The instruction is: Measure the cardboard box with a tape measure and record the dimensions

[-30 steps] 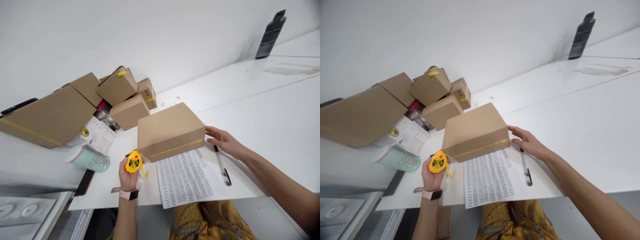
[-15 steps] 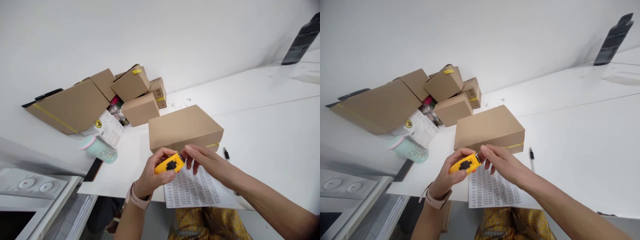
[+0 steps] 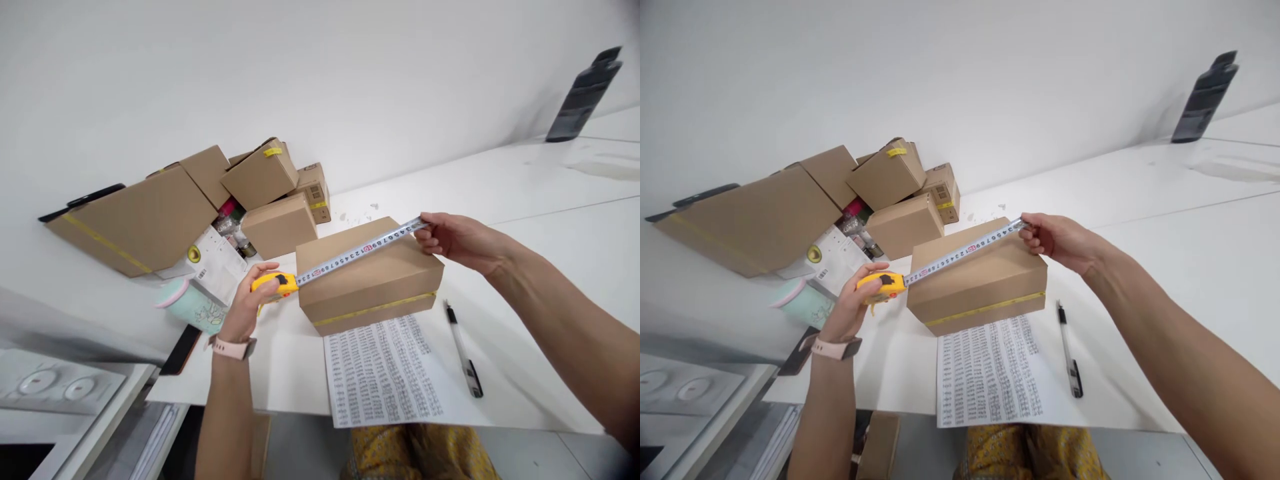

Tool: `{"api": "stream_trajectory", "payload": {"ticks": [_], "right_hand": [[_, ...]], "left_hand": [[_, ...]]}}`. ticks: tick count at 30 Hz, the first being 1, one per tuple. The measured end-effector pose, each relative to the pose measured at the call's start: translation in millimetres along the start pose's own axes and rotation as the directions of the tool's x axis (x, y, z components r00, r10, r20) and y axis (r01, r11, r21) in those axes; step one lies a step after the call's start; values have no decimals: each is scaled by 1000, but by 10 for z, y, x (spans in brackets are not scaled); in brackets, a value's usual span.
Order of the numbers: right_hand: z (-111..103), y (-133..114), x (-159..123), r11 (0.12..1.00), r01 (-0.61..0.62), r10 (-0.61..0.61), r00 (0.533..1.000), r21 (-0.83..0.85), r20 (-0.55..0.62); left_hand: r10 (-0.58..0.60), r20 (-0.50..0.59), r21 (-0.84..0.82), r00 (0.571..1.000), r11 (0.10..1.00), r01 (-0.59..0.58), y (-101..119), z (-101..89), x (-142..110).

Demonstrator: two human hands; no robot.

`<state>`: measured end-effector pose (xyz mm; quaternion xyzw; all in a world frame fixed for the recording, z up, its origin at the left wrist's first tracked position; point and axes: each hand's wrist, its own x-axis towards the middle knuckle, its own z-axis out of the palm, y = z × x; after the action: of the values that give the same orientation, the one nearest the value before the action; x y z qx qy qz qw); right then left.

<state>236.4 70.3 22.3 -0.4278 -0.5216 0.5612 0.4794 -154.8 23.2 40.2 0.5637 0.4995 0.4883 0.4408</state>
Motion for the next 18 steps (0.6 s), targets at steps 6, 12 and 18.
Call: {"api": "stream_trajectory", "payload": {"ticks": [6, 12, 18], "right_hand": [[-354, 355, 267, 997, -41, 40, 999, -59, -18], [-285, 575, 265, 989, -34, 28, 999, -141, -47], [-209, 561, 208, 945, -21, -23, 991, -327, -130]], "left_hand": [[-138, -14, 9, 990, 990, 138, -42, -234, 332], [-146, -20, 51, 989, 988, 147, -41, -372, 415], [-168, -12, 103, 986, 980, 169, 18, -434, 457]]}}
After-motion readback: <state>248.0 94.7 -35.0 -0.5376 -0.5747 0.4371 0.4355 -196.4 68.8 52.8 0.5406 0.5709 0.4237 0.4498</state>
